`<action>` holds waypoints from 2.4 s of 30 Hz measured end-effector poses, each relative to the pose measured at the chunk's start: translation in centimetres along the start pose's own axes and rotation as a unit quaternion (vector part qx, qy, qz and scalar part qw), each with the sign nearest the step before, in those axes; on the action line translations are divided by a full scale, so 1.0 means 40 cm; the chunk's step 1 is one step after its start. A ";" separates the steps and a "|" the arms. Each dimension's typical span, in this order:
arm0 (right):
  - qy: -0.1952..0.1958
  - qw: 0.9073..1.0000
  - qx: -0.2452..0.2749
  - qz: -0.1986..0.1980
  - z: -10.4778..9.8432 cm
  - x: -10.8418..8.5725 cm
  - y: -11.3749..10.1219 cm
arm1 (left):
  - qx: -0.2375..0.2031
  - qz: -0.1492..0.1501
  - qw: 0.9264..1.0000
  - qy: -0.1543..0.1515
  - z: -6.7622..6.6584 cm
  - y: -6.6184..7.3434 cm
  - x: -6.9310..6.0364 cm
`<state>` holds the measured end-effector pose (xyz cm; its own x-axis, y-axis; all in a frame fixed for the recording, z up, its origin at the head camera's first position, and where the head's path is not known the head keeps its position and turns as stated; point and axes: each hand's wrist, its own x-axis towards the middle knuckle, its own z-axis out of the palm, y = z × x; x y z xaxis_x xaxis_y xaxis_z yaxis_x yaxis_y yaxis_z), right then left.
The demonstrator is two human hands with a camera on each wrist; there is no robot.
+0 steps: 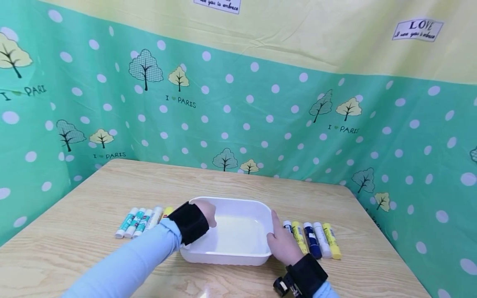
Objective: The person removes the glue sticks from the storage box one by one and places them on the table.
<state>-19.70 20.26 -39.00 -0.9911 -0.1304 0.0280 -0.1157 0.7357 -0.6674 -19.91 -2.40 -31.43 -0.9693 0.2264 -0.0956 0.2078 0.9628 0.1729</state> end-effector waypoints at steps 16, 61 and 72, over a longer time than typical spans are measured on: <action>-0.003 1.000 -0.007 -0.007 -0.004 -0.001 -0.001 | 0.023 0.077 0.996 0.037 0.036 0.006 -0.024; 0.001 1.000 -0.012 -0.009 -0.004 0.003 0.000 | 0.011 0.028 0.998 -0.057 0.092 0.016 0.019; 0.001 1.000 -0.011 -0.004 -0.001 0.004 0.003 | 0.050 0.069 0.996 -0.035 0.117 -0.003 0.039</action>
<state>-19.88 20.37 -39.04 -0.9902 -0.1348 0.0353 -0.1251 0.7484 -0.6513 -20.85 -1.46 -36.19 -0.9198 0.3642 -0.1457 0.3541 0.9307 0.0913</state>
